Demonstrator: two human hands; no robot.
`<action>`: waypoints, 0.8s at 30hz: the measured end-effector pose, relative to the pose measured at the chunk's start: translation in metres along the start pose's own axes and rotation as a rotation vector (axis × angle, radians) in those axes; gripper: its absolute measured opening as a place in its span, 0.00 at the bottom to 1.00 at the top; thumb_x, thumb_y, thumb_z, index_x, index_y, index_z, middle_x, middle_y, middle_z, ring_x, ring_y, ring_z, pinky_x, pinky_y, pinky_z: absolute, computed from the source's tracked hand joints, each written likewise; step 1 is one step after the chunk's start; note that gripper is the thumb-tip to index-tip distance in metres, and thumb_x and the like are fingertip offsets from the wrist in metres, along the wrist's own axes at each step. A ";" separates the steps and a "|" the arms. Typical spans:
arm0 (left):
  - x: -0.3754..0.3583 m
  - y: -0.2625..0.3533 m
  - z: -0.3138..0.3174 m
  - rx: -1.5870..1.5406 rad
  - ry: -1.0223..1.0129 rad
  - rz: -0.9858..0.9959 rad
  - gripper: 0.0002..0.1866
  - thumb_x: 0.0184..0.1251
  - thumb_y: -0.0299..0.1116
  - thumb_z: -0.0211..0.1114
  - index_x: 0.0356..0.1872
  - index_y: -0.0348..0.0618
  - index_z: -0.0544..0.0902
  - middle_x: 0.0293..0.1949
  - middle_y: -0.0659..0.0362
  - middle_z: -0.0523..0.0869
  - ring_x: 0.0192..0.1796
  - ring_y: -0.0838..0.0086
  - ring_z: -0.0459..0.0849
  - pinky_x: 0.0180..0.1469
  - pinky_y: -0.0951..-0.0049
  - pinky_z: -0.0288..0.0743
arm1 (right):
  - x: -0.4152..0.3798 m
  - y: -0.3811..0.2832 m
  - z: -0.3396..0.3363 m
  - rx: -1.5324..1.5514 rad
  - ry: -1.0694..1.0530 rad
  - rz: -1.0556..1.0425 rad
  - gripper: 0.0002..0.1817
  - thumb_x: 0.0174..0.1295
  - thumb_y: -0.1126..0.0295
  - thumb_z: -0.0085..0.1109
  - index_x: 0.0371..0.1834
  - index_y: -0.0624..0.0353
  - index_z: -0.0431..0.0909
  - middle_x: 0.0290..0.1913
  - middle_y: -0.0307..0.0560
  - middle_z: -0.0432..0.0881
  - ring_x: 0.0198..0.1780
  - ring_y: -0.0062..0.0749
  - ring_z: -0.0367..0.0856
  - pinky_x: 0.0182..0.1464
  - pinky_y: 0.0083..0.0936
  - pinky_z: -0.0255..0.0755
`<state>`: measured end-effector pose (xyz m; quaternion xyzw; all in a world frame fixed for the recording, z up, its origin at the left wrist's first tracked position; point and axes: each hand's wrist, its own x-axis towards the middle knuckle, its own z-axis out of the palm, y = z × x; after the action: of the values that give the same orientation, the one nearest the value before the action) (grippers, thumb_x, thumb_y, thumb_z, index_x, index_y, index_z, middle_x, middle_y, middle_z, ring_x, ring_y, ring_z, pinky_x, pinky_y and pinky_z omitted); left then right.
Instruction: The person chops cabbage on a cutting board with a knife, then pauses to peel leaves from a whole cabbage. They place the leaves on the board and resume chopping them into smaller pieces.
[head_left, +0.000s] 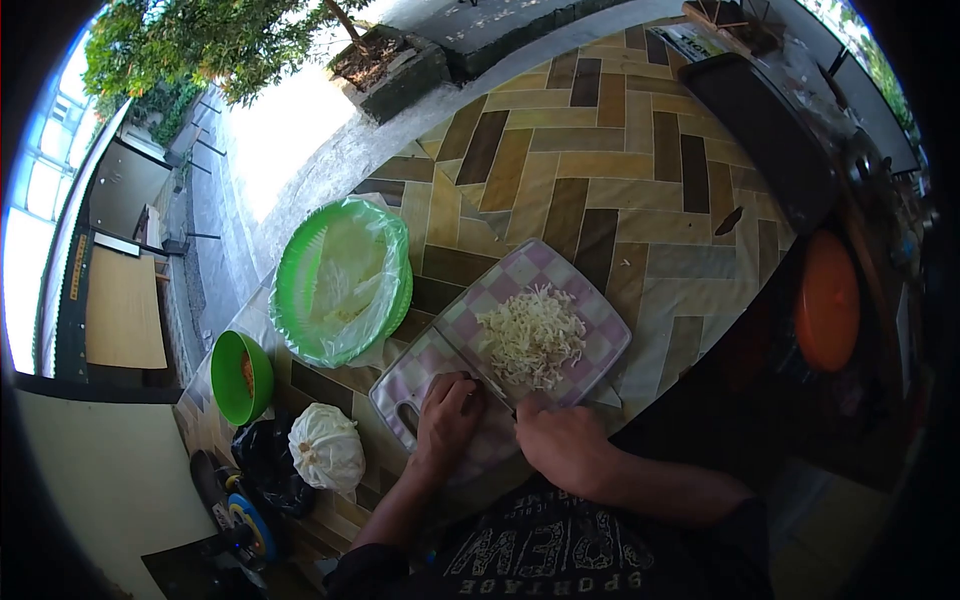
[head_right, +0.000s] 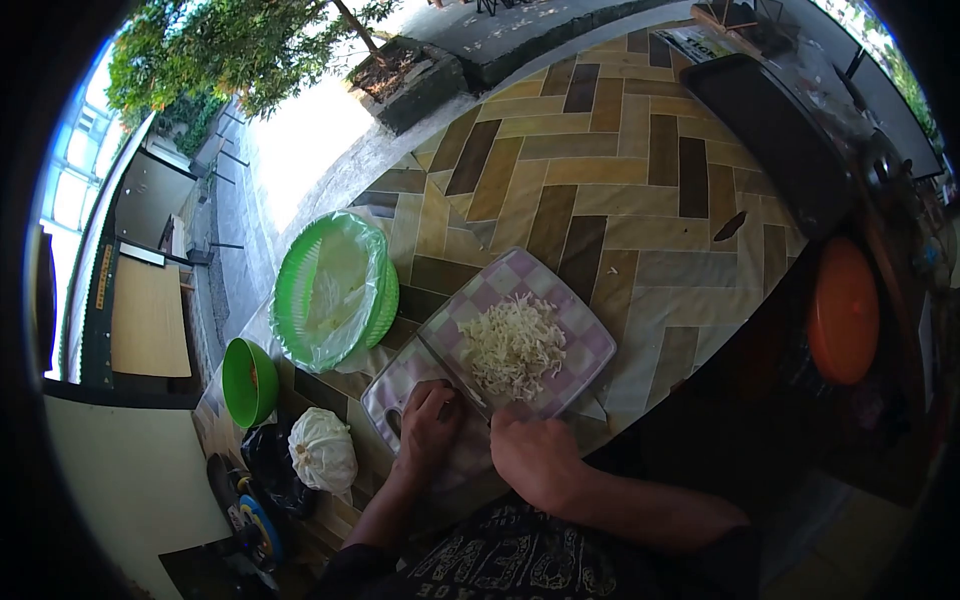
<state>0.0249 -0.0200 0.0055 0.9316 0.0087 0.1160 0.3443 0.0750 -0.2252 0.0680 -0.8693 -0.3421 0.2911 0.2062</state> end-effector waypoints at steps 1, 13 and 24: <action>0.000 0.000 0.000 -0.006 -0.002 0.003 0.12 0.55 0.21 0.75 0.40 0.37 0.84 0.46 0.49 0.87 0.49 0.50 0.86 0.51 0.57 0.81 | -0.004 -0.002 -0.006 0.000 -0.018 0.003 0.14 0.75 0.64 0.51 0.46 0.67 0.72 0.27 0.56 0.88 0.33 0.50 0.91 0.36 0.45 0.83; -0.003 -0.004 0.002 0.007 0.014 -0.009 0.12 0.56 0.21 0.75 0.41 0.37 0.84 0.45 0.49 0.86 0.49 0.51 0.86 0.51 0.57 0.81 | -0.002 -0.004 0.004 -0.010 0.043 0.040 0.17 0.77 0.60 0.52 0.45 0.68 0.73 0.26 0.56 0.88 0.32 0.52 0.91 0.35 0.45 0.83; -0.005 -0.004 0.001 -0.033 -0.012 -0.035 0.11 0.56 0.21 0.75 0.40 0.36 0.83 0.46 0.47 0.86 0.50 0.50 0.86 0.53 0.57 0.80 | -0.018 -0.007 -0.010 0.052 -0.032 -0.002 0.14 0.75 0.64 0.52 0.45 0.67 0.75 0.27 0.53 0.89 0.34 0.48 0.92 0.36 0.42 0.84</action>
<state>0.0209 -0.0183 0.0017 0.9262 0.0209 0.1047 0.3617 0.0674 -0.2352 0.0861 -0.8584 -0.3387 0.3137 0.2236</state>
